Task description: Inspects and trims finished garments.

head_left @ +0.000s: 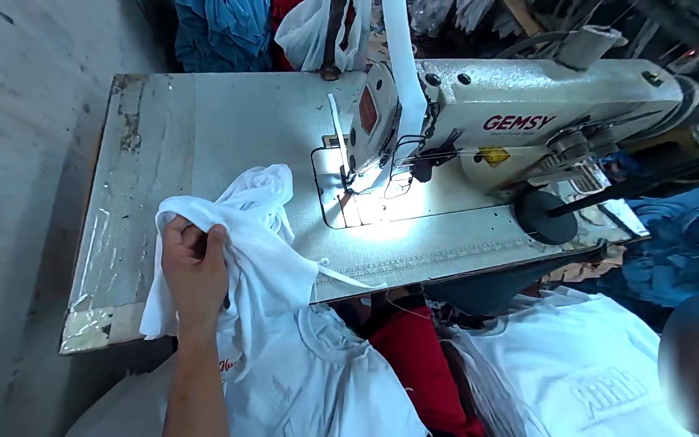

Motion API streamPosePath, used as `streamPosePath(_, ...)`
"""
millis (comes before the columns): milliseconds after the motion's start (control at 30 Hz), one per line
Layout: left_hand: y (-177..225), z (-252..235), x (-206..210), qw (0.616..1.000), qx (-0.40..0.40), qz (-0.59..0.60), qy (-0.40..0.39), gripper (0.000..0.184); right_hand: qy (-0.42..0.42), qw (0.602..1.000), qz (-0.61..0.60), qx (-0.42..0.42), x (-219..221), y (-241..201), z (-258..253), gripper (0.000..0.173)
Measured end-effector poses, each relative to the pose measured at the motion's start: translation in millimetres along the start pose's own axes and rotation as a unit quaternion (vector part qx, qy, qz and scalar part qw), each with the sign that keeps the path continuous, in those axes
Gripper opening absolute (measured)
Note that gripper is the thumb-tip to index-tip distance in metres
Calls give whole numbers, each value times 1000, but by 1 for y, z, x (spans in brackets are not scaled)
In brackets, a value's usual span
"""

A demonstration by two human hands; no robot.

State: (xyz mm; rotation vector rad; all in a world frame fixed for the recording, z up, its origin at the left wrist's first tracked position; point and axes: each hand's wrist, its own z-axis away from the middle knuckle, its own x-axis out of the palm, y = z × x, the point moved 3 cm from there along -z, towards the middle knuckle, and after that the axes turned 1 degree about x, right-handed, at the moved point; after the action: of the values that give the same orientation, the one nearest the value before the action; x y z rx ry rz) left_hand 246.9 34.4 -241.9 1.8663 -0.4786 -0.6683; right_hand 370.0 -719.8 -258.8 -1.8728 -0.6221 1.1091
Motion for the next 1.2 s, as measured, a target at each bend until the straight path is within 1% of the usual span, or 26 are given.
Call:
streamPosePath(33, 0, 1, 1, 1000, 6, -15, -1, 42, -87, 993, 39, -68, 43, -33, 23, 40)
streamPosePath(67, 0, 1, 1, 1000, 11, -29, 0, 40, -153, 977, 67, -136, 88, -74, 53, 38)
streamPosePath(133, 1, 2, 2, 999, 15, -47, 3, 36, -239, 929, 77, -270, 171, -155, 117, 31)
streamPosePath(167, 2, 2, 2, 999, 16, -51, 6, 35, -281, 906, 65, -309, 207, -186, 147, 30)
streamPosePath(200, 2, 2, 3, 998, 20, -54, 9, 33, -321, 885, 58, -332, 239, -210, 175, 33)
streamPosePath(267, 4, 2, 3, 996, 35, -82, 21, 26, -379, 842, 88, -374, 289, -243, 222, 43)
streamPosePath(300, 4, 1, 2, 993, 42, -105, 27, 25, -401, 817, 113, -398, 306, -253, 238, 40)
streamPosePath(333, 5, 1, 1, 990, 47, -128, 36, 26, -420, 793, 127, -423, 315, -259, 248, 33)
streamPosePath(367, 5, 1, 0, 987, 49, -147, 45, 28, -439, 774, 132, -437, 317, -262, 252, 24)
streamPosePath(400, 6, 0, -2, 985, 48, -155, 55, 30, -444, 765, 139, -446, 313, -261, 250, 20)
streamPosePath(433, 7, -2, -5, 985, 43, -151, 66, 30, -437, 768, 142, -445, 304, -256, 243, 18)
streamPosePath(467, 10, -4, -8, 987, 35, -140, 76, 30, -419, 784, 143, -434, 291, -248, 232, 17)
streamPosePath(533, 21, -11, -14, 990, 24, -110, 89, 29, -384, 823, 167, -383, 256, -221, 197, 20)
streamPosePath(600, 36, -18, -20, 992, 17, -71, 100, 28, -372, 854, 216, -292, 210, -174, 154, 24)
streamPosePath(700, 53, -37, -23, 994, 21, 6, 103, 25, -334, 870, 336, -137, 122, -67, 82, 31)
streamPosePath(733, 56, -43, -22, 994, 25, 28, 102, 23, -303, 865, 394, -66, 86, -30, 62, 35)
streamPosePath(767, 58, -48, -20, 994, 25, 37, 100, 20, -262, 852, 454, 16, 52, 0, 49, 40)
streamPosePath(800, 57, -52, -17, 994, 21, 36, 96, 20, -221, 819, 520, 97, 23, 24, 41, 46)
streamPosePath(833, 54, -55, -13, 996, 9, 27, 87, 22, -191, 791, 561, 152, 1, 43, 37, 51)
streamPosePath(867, 49, -55, -7, 997, -9, 17, 74, 26, -191, 776, 574, 177, -11, 53, 37, 53)
streamPosePath(900, 41, -54, -2, 998, -28, 10, 59, 28, -212, 780, 563, 173, -12, 57, 42, 53)
streamPosePath(933, 31, -52, 2, 998, -43, 2, 45, 30, -242, 792, 543, 142, -4, 57, 50, 50)
streamPosePath(1000, 15, -47, 7, 998, -59, -17, 24, 33, -298, 826, 476, 39, 34, 45, 70, 36)
streamPosePath(1067, 9, -42, 6, 997, -62, -31, 27, 37, -341, 840, 418, -57, 89, 7, 93, 28)
streamPosePath(1100, 9, -39, 5, 997, -64, -26, 29, 37, -360, 844, 388, -90, 116, -17, 106, 26)
streamPosePath(1200, 19, -30, -5, 997, -53, -38, 35, 42, -413, 836, 316, -171, 176, -70, 139, 25)
